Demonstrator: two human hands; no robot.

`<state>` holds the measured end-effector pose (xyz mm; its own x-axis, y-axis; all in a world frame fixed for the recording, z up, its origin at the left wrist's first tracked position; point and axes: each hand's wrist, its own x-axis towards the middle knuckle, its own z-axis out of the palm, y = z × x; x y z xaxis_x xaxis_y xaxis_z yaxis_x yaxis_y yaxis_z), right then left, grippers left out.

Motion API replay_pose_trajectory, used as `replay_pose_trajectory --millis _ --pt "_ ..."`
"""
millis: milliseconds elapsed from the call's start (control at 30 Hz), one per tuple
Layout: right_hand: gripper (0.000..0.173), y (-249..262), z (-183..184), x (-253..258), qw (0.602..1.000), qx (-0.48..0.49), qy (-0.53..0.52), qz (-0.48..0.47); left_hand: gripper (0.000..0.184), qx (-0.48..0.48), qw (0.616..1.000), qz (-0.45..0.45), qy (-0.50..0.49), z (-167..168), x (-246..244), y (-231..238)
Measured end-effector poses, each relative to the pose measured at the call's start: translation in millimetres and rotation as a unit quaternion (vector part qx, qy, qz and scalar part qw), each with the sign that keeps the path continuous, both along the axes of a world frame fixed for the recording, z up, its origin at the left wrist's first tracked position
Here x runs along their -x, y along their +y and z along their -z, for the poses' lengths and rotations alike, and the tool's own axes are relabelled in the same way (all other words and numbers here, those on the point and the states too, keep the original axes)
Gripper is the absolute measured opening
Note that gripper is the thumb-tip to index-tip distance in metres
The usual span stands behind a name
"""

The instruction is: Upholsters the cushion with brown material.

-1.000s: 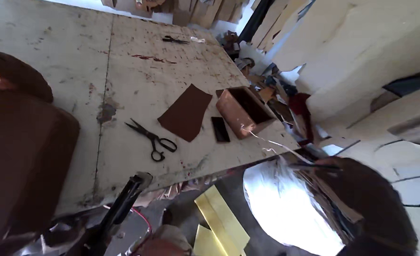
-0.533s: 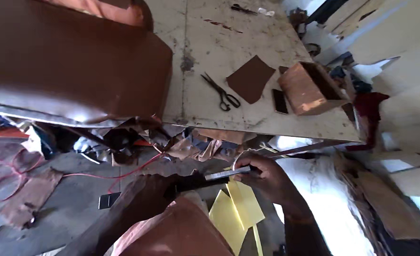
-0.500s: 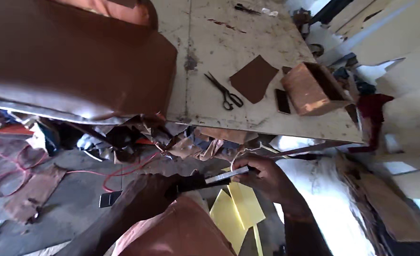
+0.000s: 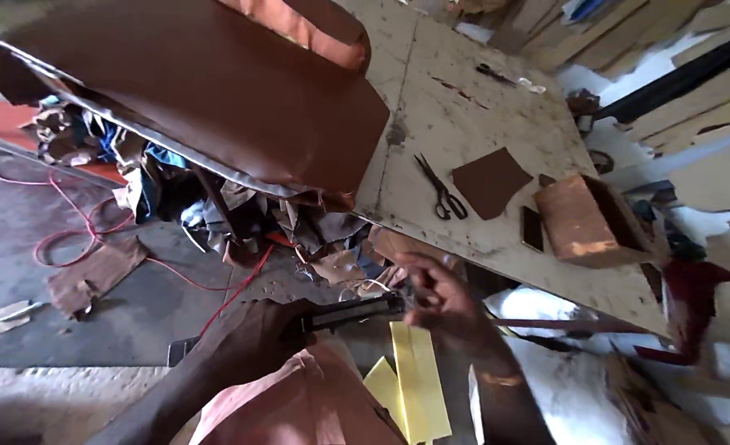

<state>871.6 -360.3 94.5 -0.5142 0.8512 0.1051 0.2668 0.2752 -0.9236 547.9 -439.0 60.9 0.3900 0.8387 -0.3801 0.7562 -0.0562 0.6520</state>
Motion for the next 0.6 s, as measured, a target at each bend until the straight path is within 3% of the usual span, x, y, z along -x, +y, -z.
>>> replay_pose_trajectory --millis 100,167,200,267,300,333,400,467,533,600 --pt "0.032 4.0 -22.5 -36.4 0.979 0.024 0.177 0.097 0.041 -0.029 0.999 -0.019 -0.022 18.2 10.8 -10.8" --pt "0.024 11.2 -20.4 -80.8 0.964 -0.009 0.171 0.201 0.043 -0.022 0.999 -0.026 -0.006 18.8 14.6 -14.0" --pt "0.028 13.0 -11.2 -107.0 0.962 -0.049 0.05 0.265 0.043 -0.019 0.999 -0.028 0.002 19.9 16.3 -15.7" --pt "0.063 4.1 10.5 -145.6 0.897 -0.075 -0.308 0.307 0.044 -0.012 1.0 -0.026 0.009 21.2 18.8 -18.9" --pt "0.081 -4.7 22.0 -147.9 0.873 -0.044 -0.391 0.287 0.045 -0.007 1.0 -0.022 0.009 21.0 19.6 -19.6" --pt "0.092 -13.6 30.6 -138.7 0.878 -0.018 -0.404 0.257 0.045 -0.007 1.0 -0.015 0.005 21.9 20.6 -18.9" --pt "0.103 -34.2 52.4 -101.3 0.953 0.032 -0.245 0.175 0.046 -0.012 1.0 0.004 -0.021 26.4 23.2 -17.3" --pt "0.107 -54.3 78.2 -56.4 0.991 0.053 -0.099 0.078 0.046 -0.025 0.998 0.036 -0.053 29.3 23.1 -15.6" --pt "0.086 -68.5 96.7 -18.0 0.997 0.057 0.021 0.055 0.045 -0.014 0.995 0.069 -0.076 20.5 19.5 -11.2" --pt "0.062 -81.3 108.3 1.5 0.986 0.06 0.128 0.093 0.05 0.009 0.992 0.09 -0.09 9.0 25.7 -9.7"
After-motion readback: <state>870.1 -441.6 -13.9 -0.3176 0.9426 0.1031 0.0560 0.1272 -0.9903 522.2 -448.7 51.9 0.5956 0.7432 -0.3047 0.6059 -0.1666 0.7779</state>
